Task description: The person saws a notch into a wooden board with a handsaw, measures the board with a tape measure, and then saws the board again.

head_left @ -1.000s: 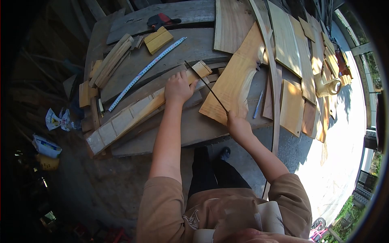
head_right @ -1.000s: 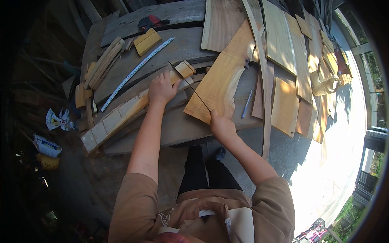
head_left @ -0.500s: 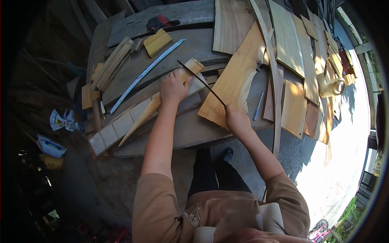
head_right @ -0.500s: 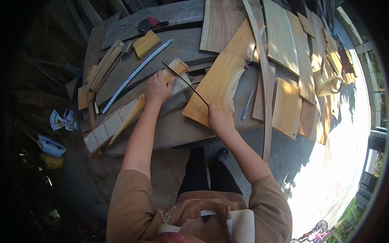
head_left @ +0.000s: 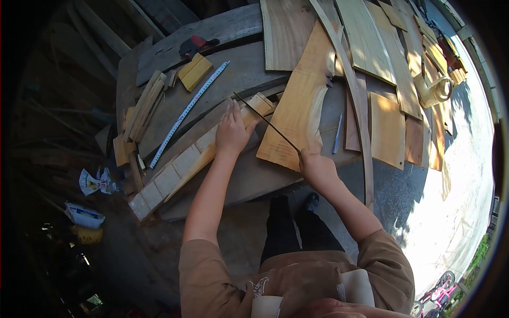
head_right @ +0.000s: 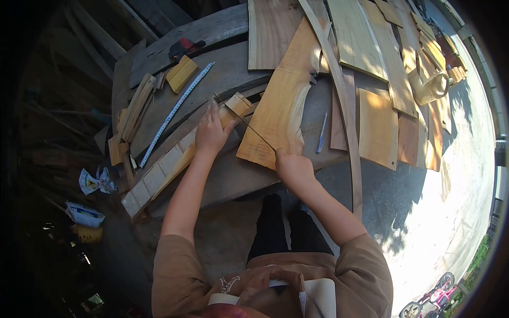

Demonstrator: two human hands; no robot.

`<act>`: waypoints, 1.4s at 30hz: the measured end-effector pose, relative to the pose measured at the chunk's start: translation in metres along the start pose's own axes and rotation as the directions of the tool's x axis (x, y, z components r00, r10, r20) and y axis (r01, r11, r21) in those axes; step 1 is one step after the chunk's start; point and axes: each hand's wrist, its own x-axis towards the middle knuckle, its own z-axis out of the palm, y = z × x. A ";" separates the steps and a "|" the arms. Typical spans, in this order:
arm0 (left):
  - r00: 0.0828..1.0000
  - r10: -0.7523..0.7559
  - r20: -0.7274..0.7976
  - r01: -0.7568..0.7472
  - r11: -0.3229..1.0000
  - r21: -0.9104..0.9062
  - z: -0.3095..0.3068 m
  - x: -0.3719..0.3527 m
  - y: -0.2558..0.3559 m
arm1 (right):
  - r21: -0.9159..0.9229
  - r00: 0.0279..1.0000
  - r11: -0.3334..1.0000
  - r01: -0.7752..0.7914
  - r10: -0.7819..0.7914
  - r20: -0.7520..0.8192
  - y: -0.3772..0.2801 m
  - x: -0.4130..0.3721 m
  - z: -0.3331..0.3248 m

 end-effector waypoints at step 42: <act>0.998 -0.037 -0.053 0.035 0.998 -0.049 -0.005 0.002 0.004 | 0.070 0.999 0.996 -0.046 0.046 0.005 -0.042 0.052 0.001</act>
